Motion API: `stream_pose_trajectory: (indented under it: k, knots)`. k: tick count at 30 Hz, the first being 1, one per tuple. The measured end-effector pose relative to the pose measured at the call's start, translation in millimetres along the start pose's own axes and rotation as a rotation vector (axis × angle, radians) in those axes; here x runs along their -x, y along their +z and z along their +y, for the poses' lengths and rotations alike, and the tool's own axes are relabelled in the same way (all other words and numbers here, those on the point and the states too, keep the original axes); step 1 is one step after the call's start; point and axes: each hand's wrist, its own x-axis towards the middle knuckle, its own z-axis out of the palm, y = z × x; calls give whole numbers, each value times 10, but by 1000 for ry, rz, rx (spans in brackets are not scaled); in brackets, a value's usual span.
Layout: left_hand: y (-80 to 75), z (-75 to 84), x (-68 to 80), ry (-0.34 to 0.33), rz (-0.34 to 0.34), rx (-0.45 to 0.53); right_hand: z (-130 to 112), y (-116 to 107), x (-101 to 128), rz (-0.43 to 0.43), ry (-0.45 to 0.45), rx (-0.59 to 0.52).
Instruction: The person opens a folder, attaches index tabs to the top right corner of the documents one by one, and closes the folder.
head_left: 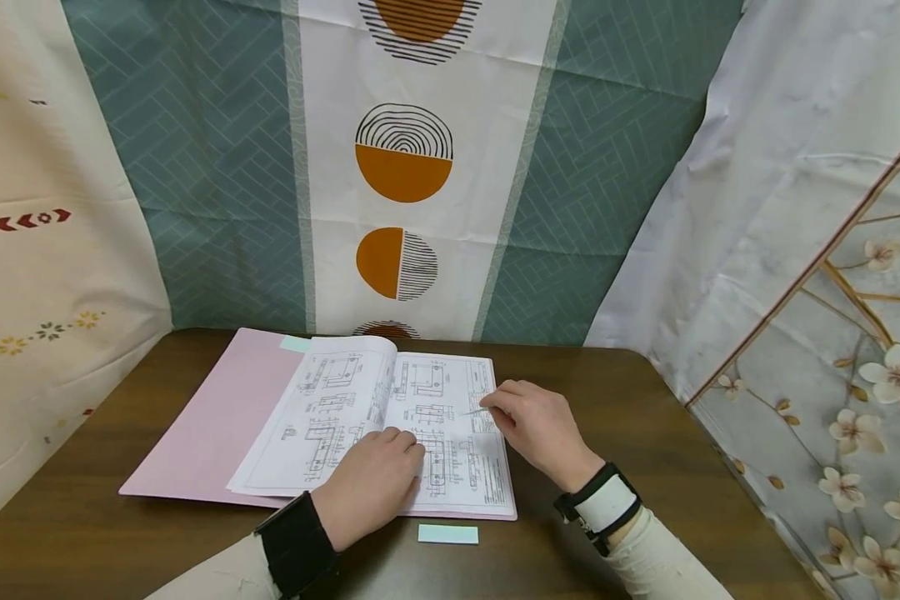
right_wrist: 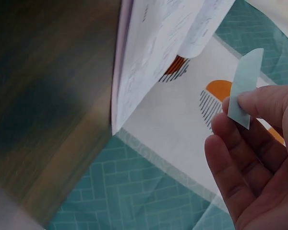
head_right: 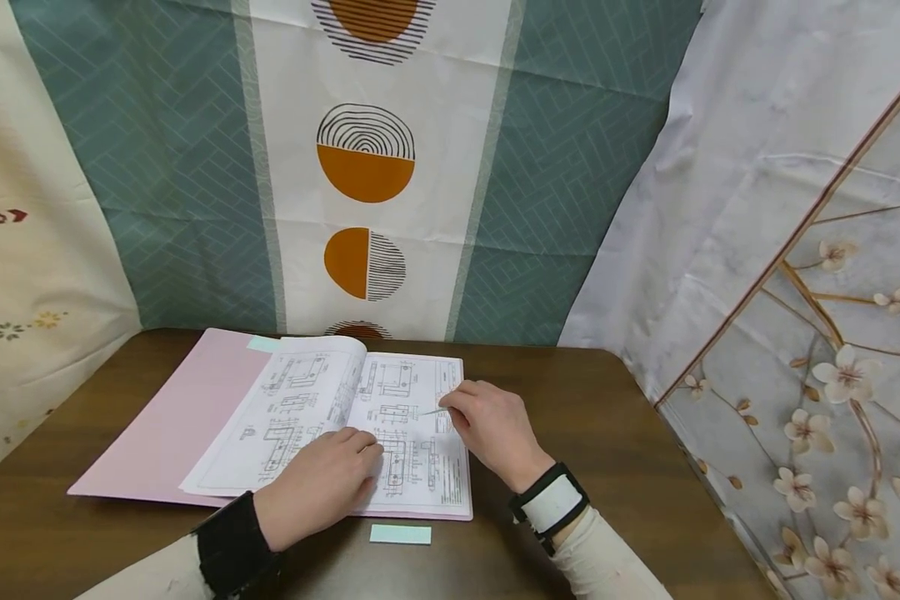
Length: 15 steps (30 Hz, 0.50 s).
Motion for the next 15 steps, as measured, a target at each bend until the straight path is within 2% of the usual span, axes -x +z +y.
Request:
stream_pose_trajectory:
  k: [8, 15]
  knots:
    - [36, -13, 2, -35, -108, -39, 243, 76, -117, -36, -21, 70]
    - [32, -15, -10, -52, -164, -19, 556, 252, -247, -101, -19, 131]
